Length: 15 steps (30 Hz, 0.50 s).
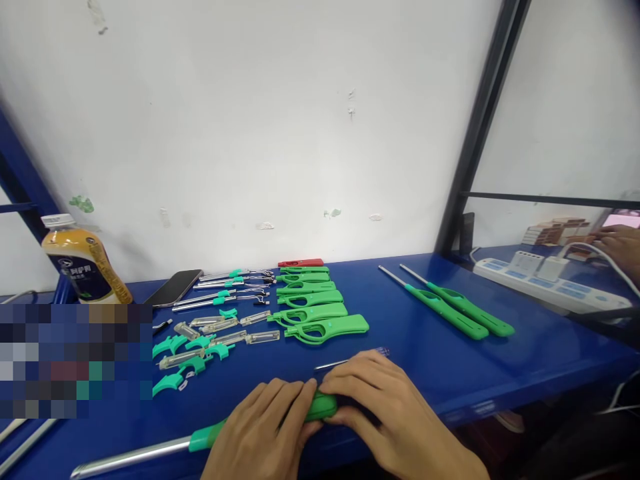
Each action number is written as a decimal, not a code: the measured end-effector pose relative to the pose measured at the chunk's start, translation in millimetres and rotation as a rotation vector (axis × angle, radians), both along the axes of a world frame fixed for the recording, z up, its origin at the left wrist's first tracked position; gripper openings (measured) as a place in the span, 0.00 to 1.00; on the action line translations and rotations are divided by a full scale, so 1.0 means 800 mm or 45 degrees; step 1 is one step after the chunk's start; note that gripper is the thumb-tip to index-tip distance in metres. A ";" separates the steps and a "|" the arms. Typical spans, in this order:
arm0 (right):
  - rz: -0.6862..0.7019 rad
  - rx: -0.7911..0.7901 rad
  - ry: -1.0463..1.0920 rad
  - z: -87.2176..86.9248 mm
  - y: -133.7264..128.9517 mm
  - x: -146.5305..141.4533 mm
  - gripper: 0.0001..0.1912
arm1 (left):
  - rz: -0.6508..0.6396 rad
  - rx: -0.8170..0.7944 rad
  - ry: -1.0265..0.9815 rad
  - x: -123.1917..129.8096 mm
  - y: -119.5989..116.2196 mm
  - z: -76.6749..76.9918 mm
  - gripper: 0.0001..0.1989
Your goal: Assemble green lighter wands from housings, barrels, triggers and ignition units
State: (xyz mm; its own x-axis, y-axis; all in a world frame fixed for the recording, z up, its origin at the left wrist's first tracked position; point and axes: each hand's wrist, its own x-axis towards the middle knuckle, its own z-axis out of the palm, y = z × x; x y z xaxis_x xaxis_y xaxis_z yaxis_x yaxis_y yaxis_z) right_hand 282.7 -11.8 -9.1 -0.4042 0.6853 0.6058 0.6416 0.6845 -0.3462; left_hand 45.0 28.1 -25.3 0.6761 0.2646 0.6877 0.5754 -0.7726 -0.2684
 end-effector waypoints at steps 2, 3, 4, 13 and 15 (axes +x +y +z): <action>0.000 0.024 0.024 -0.002 -0.001 -0.001 0.12 | -0.024 0.033 -0.023 0.001 0.001 0.001 0.15; 0.003 0.046 0.039 -0.003 -0.001 -0.002 0.11 | -0.036 0.050 -0.046 0.002 0.002 0.001 0.15; 0.007 0.070 0.055 -0.005 -0.002 -0.002 0.11 | -0.046 0.051 -0.065 0.003 0.002 0.002 0.15; -0.001 0.054 0.106 -0.007 -0.003 -0.004 0.07 | -0.137 -0.002 -0.087 0.010 -0.001 0.021 0.15; -0.034 0.075 0.167 -0.007 -0.005 -0.004 0.06 | -0.108 0.047 -0.075 0.009 -0.002 0.021 0.14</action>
